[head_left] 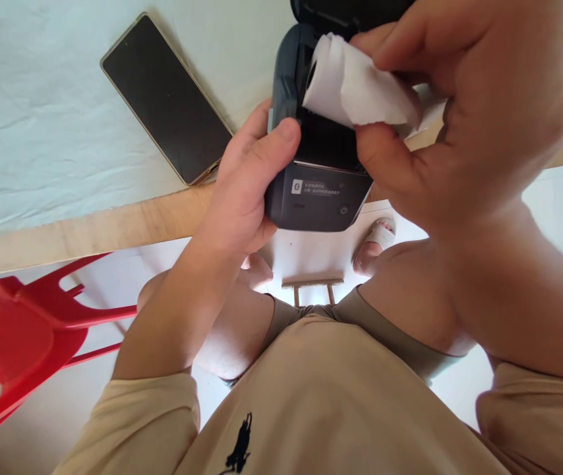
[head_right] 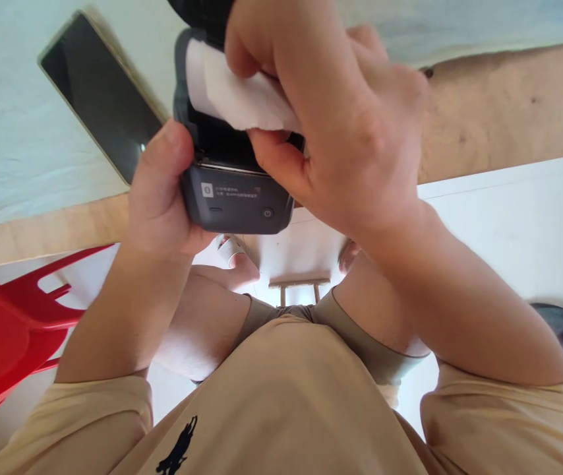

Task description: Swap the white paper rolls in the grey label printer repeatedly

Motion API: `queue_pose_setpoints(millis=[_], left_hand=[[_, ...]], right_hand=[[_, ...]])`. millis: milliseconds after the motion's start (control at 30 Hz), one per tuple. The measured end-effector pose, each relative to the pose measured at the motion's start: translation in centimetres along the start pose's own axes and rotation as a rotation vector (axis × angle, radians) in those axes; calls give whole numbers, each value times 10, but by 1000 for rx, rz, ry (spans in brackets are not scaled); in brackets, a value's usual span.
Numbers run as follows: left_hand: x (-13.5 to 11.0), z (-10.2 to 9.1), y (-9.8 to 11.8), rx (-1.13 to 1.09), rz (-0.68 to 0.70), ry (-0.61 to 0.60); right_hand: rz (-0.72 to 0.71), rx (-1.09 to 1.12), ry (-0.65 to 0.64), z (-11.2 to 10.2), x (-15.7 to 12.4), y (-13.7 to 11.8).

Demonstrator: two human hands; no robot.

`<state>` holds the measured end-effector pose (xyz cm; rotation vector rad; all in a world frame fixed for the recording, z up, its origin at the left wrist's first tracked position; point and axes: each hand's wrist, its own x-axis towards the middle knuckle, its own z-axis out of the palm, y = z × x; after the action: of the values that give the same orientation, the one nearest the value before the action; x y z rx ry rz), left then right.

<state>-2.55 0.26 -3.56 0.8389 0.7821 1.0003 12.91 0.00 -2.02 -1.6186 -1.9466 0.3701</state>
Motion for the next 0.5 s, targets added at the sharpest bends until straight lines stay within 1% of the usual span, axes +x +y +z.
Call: queue_pose_setpoints(millis=[67, 133, 267, 400, 467, 500], left_hand=[[-1, 1, 0, 35, -3, 12], [-1, 2, 0, 38, 1, 25], [-2, 1, 0, -17, 7, 27], [-1, -1, 0, -80, 12, 11], [-1, -3, 0, -70, 11, -7], [-1, -4, 0, -51, 11, -10]], right_hand=[[-69, -108, -7, 0, 1, -2], [-143, -168, -1, -1, 0, -5], [-260, -272, 71, -5, -4, -11], [-362, -287, 63, 0, -8, -12], [-437, -299, 76, 4, -10, -11], [-463, -303, 59, 5, -11, -11]])
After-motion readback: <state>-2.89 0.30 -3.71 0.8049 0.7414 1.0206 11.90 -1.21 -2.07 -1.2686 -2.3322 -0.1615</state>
